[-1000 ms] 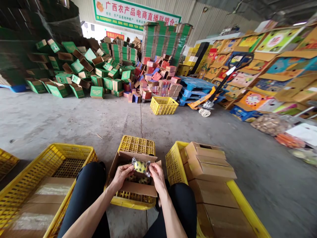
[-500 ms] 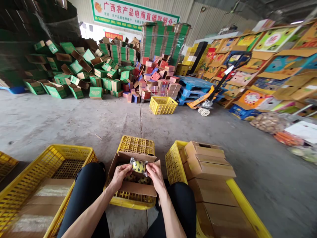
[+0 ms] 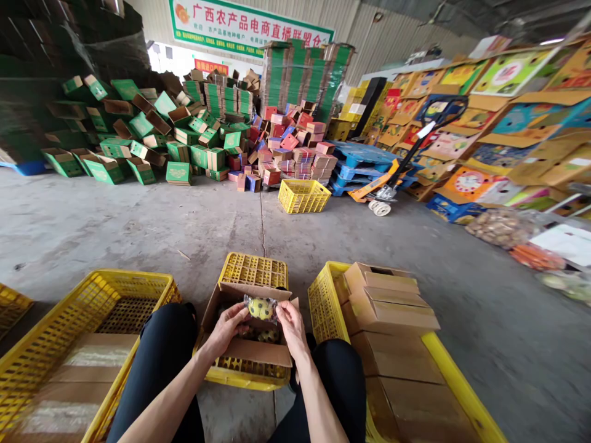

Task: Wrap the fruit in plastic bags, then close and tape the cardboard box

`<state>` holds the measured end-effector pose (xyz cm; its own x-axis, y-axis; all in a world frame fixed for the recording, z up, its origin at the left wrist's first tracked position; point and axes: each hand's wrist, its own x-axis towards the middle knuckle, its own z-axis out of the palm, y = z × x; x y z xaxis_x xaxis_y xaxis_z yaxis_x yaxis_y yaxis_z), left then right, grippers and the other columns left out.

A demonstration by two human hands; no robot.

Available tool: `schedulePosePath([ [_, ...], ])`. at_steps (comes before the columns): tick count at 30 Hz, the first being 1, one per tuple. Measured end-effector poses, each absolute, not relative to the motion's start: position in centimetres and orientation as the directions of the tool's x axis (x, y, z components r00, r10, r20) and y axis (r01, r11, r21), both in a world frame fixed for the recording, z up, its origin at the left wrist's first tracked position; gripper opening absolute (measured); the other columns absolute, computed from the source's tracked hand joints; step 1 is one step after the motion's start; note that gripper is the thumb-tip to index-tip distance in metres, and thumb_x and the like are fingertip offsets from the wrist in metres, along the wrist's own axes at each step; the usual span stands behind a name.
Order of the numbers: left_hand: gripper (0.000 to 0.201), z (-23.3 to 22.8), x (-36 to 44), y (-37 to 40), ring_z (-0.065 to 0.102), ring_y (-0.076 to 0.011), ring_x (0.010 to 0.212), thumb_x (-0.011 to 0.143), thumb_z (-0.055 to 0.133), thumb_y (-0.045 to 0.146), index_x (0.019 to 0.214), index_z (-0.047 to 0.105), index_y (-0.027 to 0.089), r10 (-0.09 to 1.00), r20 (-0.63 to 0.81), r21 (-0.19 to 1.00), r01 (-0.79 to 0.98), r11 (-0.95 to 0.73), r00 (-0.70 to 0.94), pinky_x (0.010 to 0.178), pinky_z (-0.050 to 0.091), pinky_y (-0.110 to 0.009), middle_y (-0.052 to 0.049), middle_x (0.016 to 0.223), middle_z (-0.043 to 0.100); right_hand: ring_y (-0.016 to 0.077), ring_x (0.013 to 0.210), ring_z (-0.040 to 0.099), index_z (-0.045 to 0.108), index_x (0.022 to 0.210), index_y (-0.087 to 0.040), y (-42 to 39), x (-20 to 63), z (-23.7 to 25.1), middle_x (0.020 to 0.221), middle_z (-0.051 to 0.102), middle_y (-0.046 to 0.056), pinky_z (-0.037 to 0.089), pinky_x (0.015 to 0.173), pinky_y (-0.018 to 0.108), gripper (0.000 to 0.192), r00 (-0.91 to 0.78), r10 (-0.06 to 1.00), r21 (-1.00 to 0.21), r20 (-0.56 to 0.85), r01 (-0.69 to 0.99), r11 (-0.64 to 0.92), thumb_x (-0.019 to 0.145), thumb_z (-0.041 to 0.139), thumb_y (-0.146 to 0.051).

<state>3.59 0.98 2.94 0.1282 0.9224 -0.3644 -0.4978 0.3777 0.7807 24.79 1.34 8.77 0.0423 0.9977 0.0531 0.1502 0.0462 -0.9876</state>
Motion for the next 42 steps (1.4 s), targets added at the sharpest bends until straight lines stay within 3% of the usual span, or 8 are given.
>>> schedulePosePath([
  [7, 0.077, 3.7, 3.9, 0.9, 0.077, -0.0205, 0.085, 0.070, 0.096, 0.043, 0.135, 0.061, 0.022, 0.912, -0.346, 0.721, -0.559, 0.409, 0.221, 0.065, 0.056, -0.024, -0.010, 0.111, 0.075, 0.0296, 0.105, 0.072, 0.070, 0.088, -0.023, 1.4, 24.6, 8.9, 0.107, 0.077, 0.009, 0.055, 0.096, 0.038, 0.047, -0.009, 1.000, -0.992, 0.029, 0.125, 0.030, 0.083, 0.069, -0.070],
  [14, 0.056, 4.3, 3.5, 1.0, 0.073, -0.0197, 0.085, 0.072, 0.091, 0.055, 0.110, 0.067, 0.022, 0.931, -0.324, 0.714, -0.602, 0.358, 0.169, 0.083, 0.060, -0.033, -0.006, 0.108, 0.073, 0.0302, 0.120, 0.070, 0.072, 0.090, -0.025, 1.7, 24.4, 8.4, 0.124, 0.076, 0.011, 0.052, 0.108, 0.043, 0.042, -0.120, 0.991, -0.992, 0.055, 0.104, 0.068, 0.086, 0.069, -0.067],
  [20, 0.050, 4.6, 3.7, 0.7, 0.071, -0.0187, 0.087, 0.064, 0.097, 0.045, 0.093, 0.063, 0.021, 0.962, -0.263, 0.759, -0.598, 0.256, 0.078, 0.079, 0.060, -0.029, -0.001, 0.096, 0.069, 0.0351, 0.135, 0.061, 0.076, 0.087, -0.023, 1.4, 24.1, 8.5, 0.147, 0.064, 0.015, 0.048, 0.113, 0.048, 0.045, -0.123, 0.992, -0.997, -0.007, 0.071, 0.002, 0.080, 0.075, -0.068],
  [24, 0.050, 4.8, 3.6, 0.6, 0.072, -0.0197, 0.089, 0.064, 0.098, 0.041, 0.092, 0.062, 0.021, 0.968, -0.235, 0.765, -0.597, 0.241, 0.090, 0.081, 0.060, -0.032, -0.002, 0.097, 0.070, 0.0380, 0.134, 0.060, 0.077, 0.090, -0.023, 1.1, 24.1, 8.6, 0.149, 0.062, 0.015, 0.048, 0.112, 0.054, 0.046, -0.095, 0.991, -0.995, -0.096, -0.025, -0.098, 0.074, 0.081, -0.067],
  [28, 0.049, 4.9, 3.6, 0.6, 0.072, -0.0207, 0.091, 0.063, 0.098, 0.039, 0.091, 0.062, 0.021, 0.970, -0.215, 0.778, -0.579, 0.242, 0.116, 0.082, 0.058, -0.032, -0.002, 0.100, 0.072, 0.0332, 0.133, 0.062, 0.074, 0.115, -0.029, 0.9, 24.2, 8.4, 0.145, 0.065, 0.011, 0.056, 0.103, 0.050, 0.053, -0.039, 0.980, -0.966, -0.195, -0.166, -0.199, 0.075, 0.084, -0.062],
  [31, 0.051, 4.9, 3.7, 0.6, 0.072, -0.0235, 0.096, 0.061, 0.098, 0.038, 0.095, 0.064, 0.021, 0.969, -0.189, 0.792, -0.558, 0.246, 0.158, 0.080, 0.058, -0.031, -0.006, 0.117, 0.072, 0.0304, 0.118, 0.071, 0.070, 0.126, -0.030, 0.8, 24.3, 8.3, 0.133, 0.072, 0.010, 0.061, 0.093, 0.047, 0.061, -0.016, 0.963, -0.947, -0.269, -0.178, -0.267, 0.075, 0.083, -0.061],
  [37, 0.080, 4.5, 3.8, 0.5, 0.062, -0.0305, 0.128, 0.062, 0.097, 0.029, 0.135, 0.064, 0.025, 0.981, -0.127, 0.803, -0.565, 0.189, 0.149, 0.100, 0.053, -0.035, -0.011, 0.145, 0.063, 0.0291, 0.113, 0.073, 0.076, 0.113, -0.026, 0.9, 24.4, 8.4, 0.122, 0.077, 0.008, 0.062, 0.088, 0.040, 0.052, -0.054, 0.957, -0.931, -0.284, -0.225, -0.288, 0.071, 0.089, -0.053],
  [42, 0.079, 4.0, 3.9, 0.6, 0.065, -0.0297, 0.124, 0.065, 0.097, 0.032, 0.136, 0.067, 0.019, 0.966, -0.154, 0.796, -0.553, 0.247, 0.210, 0.108, 0.047, -0.037, -0.012, 0.132, 0.072, 0.0288, 0.103, 0.076, 0.075, 0.101, -0.023, 1.1, 24.5, 8.2, 0.112, 0.080, 0.010, 0.061, 0.088, 0.043, 0.050, -0.024, 0.971, -0.944, -0.239, -0.231, -0.237, 0.067, 0.091, -0.055],
])
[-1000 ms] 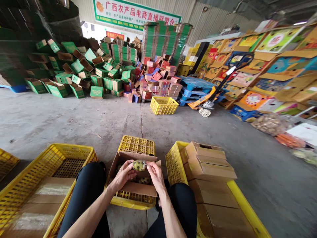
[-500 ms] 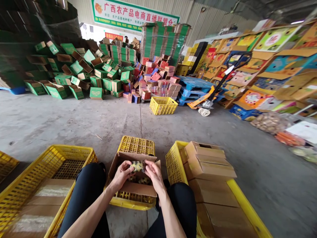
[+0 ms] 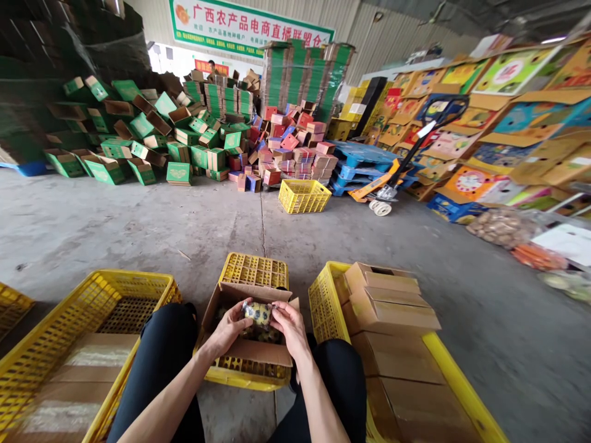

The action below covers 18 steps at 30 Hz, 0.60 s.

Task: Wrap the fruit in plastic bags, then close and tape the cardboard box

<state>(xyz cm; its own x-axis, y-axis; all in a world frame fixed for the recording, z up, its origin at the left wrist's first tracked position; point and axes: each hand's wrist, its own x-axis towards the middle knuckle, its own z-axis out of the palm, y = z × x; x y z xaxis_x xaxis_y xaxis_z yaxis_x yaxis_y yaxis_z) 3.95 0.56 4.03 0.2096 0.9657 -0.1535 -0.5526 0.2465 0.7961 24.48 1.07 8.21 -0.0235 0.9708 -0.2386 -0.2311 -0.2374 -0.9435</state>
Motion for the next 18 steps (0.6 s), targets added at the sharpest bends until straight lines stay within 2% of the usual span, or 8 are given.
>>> schedulePosePath([
  [3, 0.078, 4.32, 4.01, 0.52, 0.068, -0.0294, 0.120, 0.065, 0.098, 0.036, 0.134, 0.068, 0.018, 0.958, -0.161, 0.788, -0.554, 0.269, 0.236, 0.108, 0.047, -0.037, -0.013, 0.127, 0.074, 0.0293, 0.103, 0.075, 0.073, 0.095, -0.022, 1.17, 24.43, 8.15, 0.109, 0.080, 0.010, 0.061, 0.090, 0.045, 0.048, -0.014, 0.979, -0.951, -0.202, -0.235, -0.200, 0.067, 0.090, -0.057],
  [8, 0.062, 4.71, 3.91, 0.42, 0.069, -0.0300, 0.119, 0.070, 0.094, 0.046, 0.122, 0.074, 0.018, 0.943, -0.220, 0.789, -0.522, 0.324, 0.251, 0.102, 0.052, -0.036, -0.014, 0.129, 0.073, 0.0293, 0.103, 0.075, 0.070, 0.090, -0.022, 1.30, 24.42, 8.06, 0.113, 0.079, 0.011, 0.059, 0.093, 0.046, 0.046, -0.015, 0.985, -0.958, -0.171, -0.230, -0.170, 0.067, 0.089, -0.057],
  [12, 0.065, 4.72, 3.76, 0.36, 0.070, -0.0293, 0.117, 0.068, 0.096, 0.045, 0.123, 0.073, 0.020, 0.946, -0.248, 0.789, -0.523, 0.322, 0.209, 0.097, 0.055, -0.035, -0.013, 0.129, 0.073, 0.0307, 0.108, 0.073, 0.067, 0.087, -0.023, 1.34, 24.45, 8.17, 0.118, 0.077, 0.011, 0.057, 0.095, 0.046, 0.047, -0.045, 0.986, -0.974, -0.158, -0.155, -0.163, 0.068, 0.087, -0.061],
  [16, 0.064, 4.92, 3.70, 0.29, 0.071, -0.0303, 0.115, 0.066, 0.097, 0.045, 0.120, 0.074, 0.019, 0.955, -0.242, 0.804, -0.516, 0.297, 0.174, 0.096, 0.057, -0.037, -0.013, 0.128, 0.073, 0.0300, 0.119, 0.069, 0.068, 0.090, -0.025, 1.10, 24.35, 8.69, 0.125, 0.075, 0.009, 0.056, 0.098, 0.043, 0.041, -0.138, 0.977, -0.975, -0.160, -0.134, -0.179, 0.075, 0.083, -0.060],
  [18, 0.063, 4.98, 3.71, 0.22, 0.071, -0.0295, 0.113, 0.065, 0.097, 0.044, 0.118, 0.074, 0.019, 0.955, -0.243, 0.811, -0.504, 0.296, 0.169, 0.095, 0.057, -0.036, -0.012, 0.126, 0.074, 0.0299, 0.121, 0.068, 0.072, 0.099, -0.026, 0.85, 24.29, 9.00, 0.128, 0.074, 0.008, 0.056, 0.099, 0.042, 0.041, -0.174, 0.969, -0.975, -0.178, -0.105, -0.198, 0.075, 0.084, -0.057],
])
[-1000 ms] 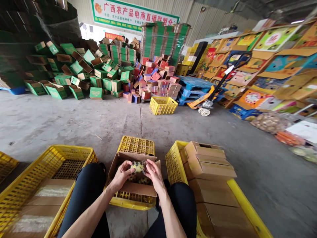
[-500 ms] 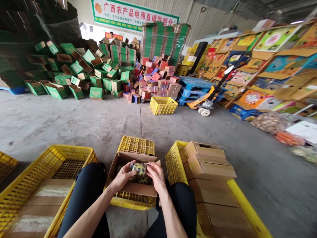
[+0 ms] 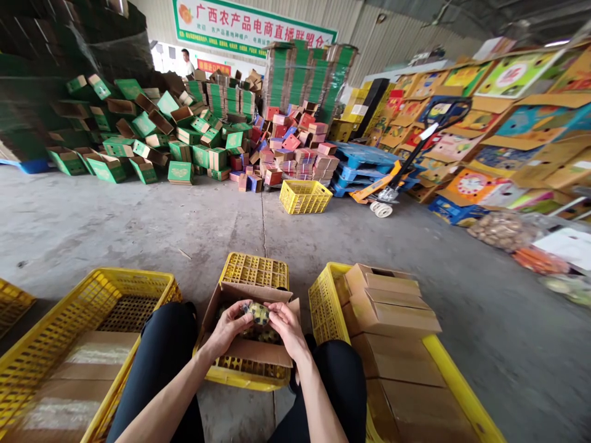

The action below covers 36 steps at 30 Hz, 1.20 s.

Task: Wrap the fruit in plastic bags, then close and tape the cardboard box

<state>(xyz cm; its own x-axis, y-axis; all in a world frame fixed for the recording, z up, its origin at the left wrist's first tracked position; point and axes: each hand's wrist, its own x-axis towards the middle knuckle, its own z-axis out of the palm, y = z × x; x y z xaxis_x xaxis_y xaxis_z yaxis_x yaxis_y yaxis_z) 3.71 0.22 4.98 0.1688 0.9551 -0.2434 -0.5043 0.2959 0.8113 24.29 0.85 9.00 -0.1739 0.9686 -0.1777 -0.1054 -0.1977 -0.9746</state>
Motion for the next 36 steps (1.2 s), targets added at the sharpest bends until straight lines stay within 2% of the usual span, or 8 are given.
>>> schedulePosePath([
  [5, 0.059, 5.0, 3.8, 0.0, 0.073, -0.0269, 0.107, 0.068, 0.096, 0.044, 0.117, 0.075, 0.019, 0.956, -0.231, 0.818, -0.495, 0.292, 0.182, 0.094, 0.057, -0.035, -0.012, 0.122, 0.075, 0.0305, 0.113, 0.072, 0.075, 0.125, -0.028, 0.2, 24.3, 9.5, 0.121, 0.078, 0.008, 0.058, 0.099, 0.047, 0.060, -0.239, 0.939, -0.960, -0.247, -0.073, -0.271, 0.073, 0.088, -0.054],
  [9, 0.062, 4.9, 3.8, 0.1, 0.072, -0.0283, 0.108, 0.065, 0.098, 0.043, 0.117, 0.076, 0.018, 0.955, -0.231, 0.838, -0.461, 0.292, 0.184, 0.091, 0.058, -0.034, -0.013, 0.125, 0.075, 0.0357, 0.124, 0.068, 0.080, 0.116, -0.027, 0.1, 24.4, 9.8, 0.137, 0.071, 0.011, 0.057, 0.101, 0.053, 0.056, -0.205, 0.957, -0.971, -0.203, -0.084, -0.224, 0.071, 0.088, -0.060],
  [14, 0.054, 4.6, 3.7, 0.4, 0.064, -0.0363, 0.125, 0.063, 0.097, 0.049, 0.104, 0.082, 0.017, 0.973, -0.216, 0.883, -0.411, 0.228, 0.076, 0.091, 0.059, -0.036, -0.015, 0.150, 0.059, 0.0397, 0.129, 0.064, 0.083, 0.108, -0.026, 0.2, 24.2, 9.8, 0.142, 0.068, 0.013, 0.055, 0.103, 0.056, 0.052, -0.163, 0.968, -0.978, -0.190, -0.049, -0.200, 0.071, 0.087, -0.062],
  [21, 0.053, 4.1, 3.6, 0.6, 0.068, -0.0337, 0.115, 0.067, 0.093, 0.056, 0.100, 0.083, 0.015, 0.967, -0.253, 0.833, -0.501, 0.237, 0.036, 0.094, 0.060, -0.043, -0.013, 0.121, 0.074, 0.0392, 0.130, 0.064, 0.084, 0.098, -0.025, 0.4, 23.9, 9.4, 0.139, 0.070, 0.013, 0.054, 0.105, 0.055, 0.042, -0.151, 0.979, -0.987, -0.138, -0.065, -0.149, 0.072, 0.087, -0.059],
  [23, 0.055, 3.9, 3.6, 0.8, 0.069, -0.0319, 0.112, 0.065, 0.094, 0.055, 0.102, 0.083, 0.015, 0.960, -0.277, 0.804, -0.537, 0.255, 0.041, 0.096, 0.059, -0.043, -0.012, 0.111, 0.076, 0.0388, 0.129, 0.064, 0.084, 0.096, -0.025, 0.6, 23.8, 9.3, 0.137, 0.071, 0.013, 0.052, 0.107, 0.056, 0.042, -0.146, 0.982, -0.990, -0.118, -0.059, -0.128, 0.071, 0.088, -0.058],
  [26, 0.060, 3.7, 3.5, 1.2, 0.071, -0.0295, 0.112, 0.065, 0.095, 0.055, 0.109, 0.080, 0.018, 0.948, -0.313, 0.755, -0.589, 0.288, 0.062, 0.100, 0.058, -0.042, -0.011, 0.116, 0.076, 0.0375, 0.130, 0.064, 0.085, 0.093, -0.026, 0.8, 23.8, 9.4, 0.134, 0.073, 0.012, 0.048, 0.112, 0.056, 0.039, -0.110, 0.991, -0.995, -0.079, -0.057, -0.086, 0.072, 0.088, -0.058],
  [31, 0.082, 3.7, 3.4, 1.2, 0.077, -0.0330, 0.103, 0.078, 0.075, 0.076, 0.138, 0.065, 0.022, 0.828, -0.487, 0.614, -0.566, 0.550, 0.276, 0.088, 0.062, -0.043, -0.018, 0.121, 0.075, 0.0371, 0.140, 0.056, 0.085, 0.087, -0.026, 0.7, 23.8, 9.9, 0.140, 0.069, 0.012, 0.048, 0.113, 0.053, 0.035, -0.098, 0.995, -1.000, -0.006, -0.028, -0.009, 0.073, 0.086, -0.058],
  [36, 0.066, 3.7, 3.5, 0.9, 0.078, -0.0254, 0.094, 0.074, 0.094, 0.042, 0.129, 0.066, 0.019, 0.888, -0.400, 0.670, -0.587, 0.453, 0.229, 0.084, 0.063, -0.034, -0.014, 0.122, 0.075, 0.0377, 0.149, 0.044, 0.084, 0.087, -0.025, 0.4, 23.6, 10.1, 0.161, 0.049, 0.010, 0.045, 0.115, 0.050, 0.036, -0.218, 0.976, -1.000, -0.008, -0.008, -0.010, 0.075, 0.084, -0.059],
])
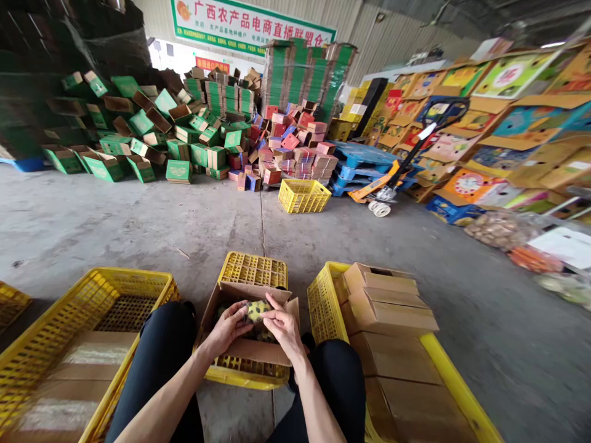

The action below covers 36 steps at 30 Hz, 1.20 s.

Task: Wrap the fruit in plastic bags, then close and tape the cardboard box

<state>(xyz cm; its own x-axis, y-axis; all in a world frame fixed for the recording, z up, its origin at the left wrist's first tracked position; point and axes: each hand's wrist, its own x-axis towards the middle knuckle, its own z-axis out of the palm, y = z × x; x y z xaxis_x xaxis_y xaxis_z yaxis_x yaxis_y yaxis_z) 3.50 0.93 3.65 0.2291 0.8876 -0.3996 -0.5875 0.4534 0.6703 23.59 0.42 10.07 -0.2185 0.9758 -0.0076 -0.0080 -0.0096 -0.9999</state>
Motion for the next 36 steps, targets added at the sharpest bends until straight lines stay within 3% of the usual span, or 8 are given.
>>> schedulePosePath([
  [3, 0.059, 3.7, 3.5, 1.0, 0.078, -0.0214, 0.088, 0.074, 0.095, 0.036, 0.123, 0.068, 0.018, 0.913, -0.359, 0.672, -0.625, 0.396, 0.192, 0.084, 0.063, -0.033, -0.012, 0.118, 0.076, 0.0371, 0.150, 0.043, 0.082, 0.092, -0.025, 0.5, 23.7, 10.0, 0.163, 0.045, 0.010, 0.043, 0.117, 0.049, 0.037, -0.204, 0.979, -0.999, -0.012, -0.037, -0.020, 0.078, 0.082, -0.058],
  [8, 0.048, 4.0, 3.5, 0.9, 0.076, -0.0244, 0.097, 0.075, 0.093, 0.037, 0.113, 0.074, 0.015, 0.921, -0.311, 0.667, -0.637, 0.387, 0.234, 0.089, 0.061, -0.035, -0.013, 0.115, 0.077, 0.0358, 0.145, 0.050, 0.078, 0.099, -0.026, 0.8, 24.0, 9.6, 0.155, 0.056, 0.010, 0.040, 0.119, 0.051, 0.035, -0.102, 0.995, -0.995, -0.013, -0.101, -0.023, 0.079, 0.081, -0.055],
  [12, 0.050, 4.2, 3.7, 0.6, 0.074, -0.0273, 0.108, 0.074, 0.094, 0.038, 0.115, 0.075, 0.016, 0.925, -0.280, 0.702, -0.602, 0.380, 0.258, 0.094, 0.059, -0.035, -0.014, 0.122, 0.075, 0.0323, 0.138, 0.058, 0.072, 0.124, -0.030, 0.8, 23.9, 9.1, 0.143, 0.067, 0.009, 0.043, 0.118, 0.051, 0.053, -0.065, 0.998, -0.986, -0.026, -0.166, -0.037, 0.077, 0.084, -0.051],
  [14, 0.053, 4.1, 3.7, 0.5, 0.073, -0.0278, 0.110, 0.072, 0.096, 0.037, 0.116, 0.075, 0.017, 0.932, -0.258, 0.730, -0.581, 0.360, 0.254, 0.093, 0.058, -0.034, -0.013, 0.123, 0.075, 0.0319, 0.135, 0.061, 0.070, 0.127, -0.029, 0.8, 23.9, 8.9, 0.137, 0.071, 0.010, 0.046, 0.116, 0.050, 0.058, -0.044, 0.998, -0.986, -0.044, -0.160, -0.051, 0.077, 0.085, -0.053],
  [20, 0.058, 3.7, 3.6, 0.6, 0.074, -0.0247, 0.103, 0.067, 0.099, 0.034, 0.117, 0.073, 0.019, 0.946, -0.234, 0.748, -0.580, 0.322, 0.223, 0.089, 0.058, -0.031, -0.010, 0.113, 0.077, 0.0335, 0.110, 0.072, 0.079, 0.107, -0.022, 0.9, 24.3, 8.8, 0.116, 0.078, 0.012, 0.059, 0.093, 0.046, 0.055, -0.008, 0.990, -0.984, -0.143, -0.109, -0.143, 0.071, 0.085, -0.064],
  [25, 0.058, 3.5, 3.6, 0.7, 0.074, -0.0253, 0.103, 0.067, 0.098, 0.035, 0.116, 0.073, 0.019, 0.941, -0.240, 0.729, -0.595, 0.338, 0.239, 0.091, 0.058, -0.033, -0.010, 0.114, 0.077, 0.0266, 0.086, 0.072, 0.079, 0.092, -0.020, 1.0, 24.4, 8.8, 0.089, 0.078, 0.008, 0.058, 0.076, 0.037, 0.057, 0.016, 0.983, -0.977, -0.184, -0.110, -0.181, 0.064, 0.087, -0.070],
  [31, 0.062, 4.1, 3.9, 0.4, 0.072, -0.0279, 0.112, 0.068, 0.098, 0.040, 0.121, 0.074, 0.019, 0.935, -0.242, 0.738, -0.577, 0.351, 0.259, 0.096, 0.056, -0.035, -0.012, 0.126, 0.074, 0.0250, 0.086, 0.071, 0.076, 0.088, -0.021, 0.9, 24.0, 8.7, 0.089, 0.075, 0.006, 0.058, 0.079, 0.037, 0.056, 0.014, 0.982, -0.974, -0.186, -0.133, -0.183, 0.062, 0.088, -0.070],
  [36, 0.058, 4.4, 3.8, 0.4, 0.072, -0.0286, 0.110, 0.066, 0.097, 0.046, 0.114, 0.077, 0.019, 0.938, -0.253, 0.787, -0.513, 0.342, 0.236, 0.093, 0.056, -0.034, -0.012, 0.119, 0.077, 0.0262, 0.090, 0.070, 0.072, 0.086, -0.023, 0.8, 24.0, 8.5, 0.089, 0.073, 0.004, 0.059, 0.083, 0.040, 0.055, 0.010, 0.979, -0.971, -0.204, -0.133, -0.201, 0.063, 0.088, -0.070],
])
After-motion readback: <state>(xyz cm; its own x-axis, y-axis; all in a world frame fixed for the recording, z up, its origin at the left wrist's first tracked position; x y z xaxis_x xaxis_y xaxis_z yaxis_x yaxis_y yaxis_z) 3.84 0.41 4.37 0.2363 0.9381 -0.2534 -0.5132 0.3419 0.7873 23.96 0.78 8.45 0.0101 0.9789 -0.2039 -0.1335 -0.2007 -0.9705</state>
